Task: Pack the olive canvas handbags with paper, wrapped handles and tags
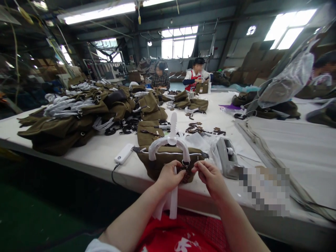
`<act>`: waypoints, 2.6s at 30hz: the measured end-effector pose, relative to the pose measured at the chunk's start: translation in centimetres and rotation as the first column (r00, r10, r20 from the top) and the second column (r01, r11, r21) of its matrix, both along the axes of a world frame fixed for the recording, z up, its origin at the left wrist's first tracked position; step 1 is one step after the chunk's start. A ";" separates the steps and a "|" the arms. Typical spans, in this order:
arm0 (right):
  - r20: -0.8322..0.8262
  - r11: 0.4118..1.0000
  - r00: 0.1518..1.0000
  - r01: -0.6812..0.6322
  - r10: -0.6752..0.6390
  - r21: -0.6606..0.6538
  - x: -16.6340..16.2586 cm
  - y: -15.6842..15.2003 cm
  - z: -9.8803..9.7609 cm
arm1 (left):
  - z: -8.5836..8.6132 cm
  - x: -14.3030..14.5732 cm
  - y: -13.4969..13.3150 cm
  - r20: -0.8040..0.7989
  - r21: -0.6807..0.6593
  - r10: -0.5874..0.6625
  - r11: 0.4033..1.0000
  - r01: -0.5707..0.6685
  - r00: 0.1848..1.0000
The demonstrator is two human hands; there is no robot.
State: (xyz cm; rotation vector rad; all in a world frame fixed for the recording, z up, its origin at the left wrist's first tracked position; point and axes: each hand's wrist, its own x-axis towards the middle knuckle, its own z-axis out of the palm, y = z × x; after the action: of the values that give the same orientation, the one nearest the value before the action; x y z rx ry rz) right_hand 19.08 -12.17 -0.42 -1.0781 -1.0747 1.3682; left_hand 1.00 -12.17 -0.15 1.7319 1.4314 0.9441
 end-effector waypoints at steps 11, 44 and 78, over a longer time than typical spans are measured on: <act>0.638 0.945 0.765 -0.136 -0.091 0.297 1.7 -0.4 -0.5 | -0.8 -0.6 0.5 0.170 -0.064 -0.097 0.992 0.110 0.981; 0.663 0.907 0.730 -0.151 -0.167 0.394 -1.1 0.1 -1.7 | 2.4 -0.2 -0.8 -0.231 0.285 0.063 0.959 0.006 0.971; 0.674 0.925 0.731 -0.175 -0.107 0.337 -0.1 0.7 -1.4 | 0.3 0.4 0.9 -0.097 0.127 0.023 0.992 -0.010 0.995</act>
State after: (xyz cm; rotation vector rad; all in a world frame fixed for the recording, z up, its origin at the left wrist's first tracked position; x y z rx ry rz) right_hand 18.98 -11.42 -1.87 -1.2988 -1.8262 0.7081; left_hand 1.38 -11.25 0.16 1.8850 1.4780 0.9895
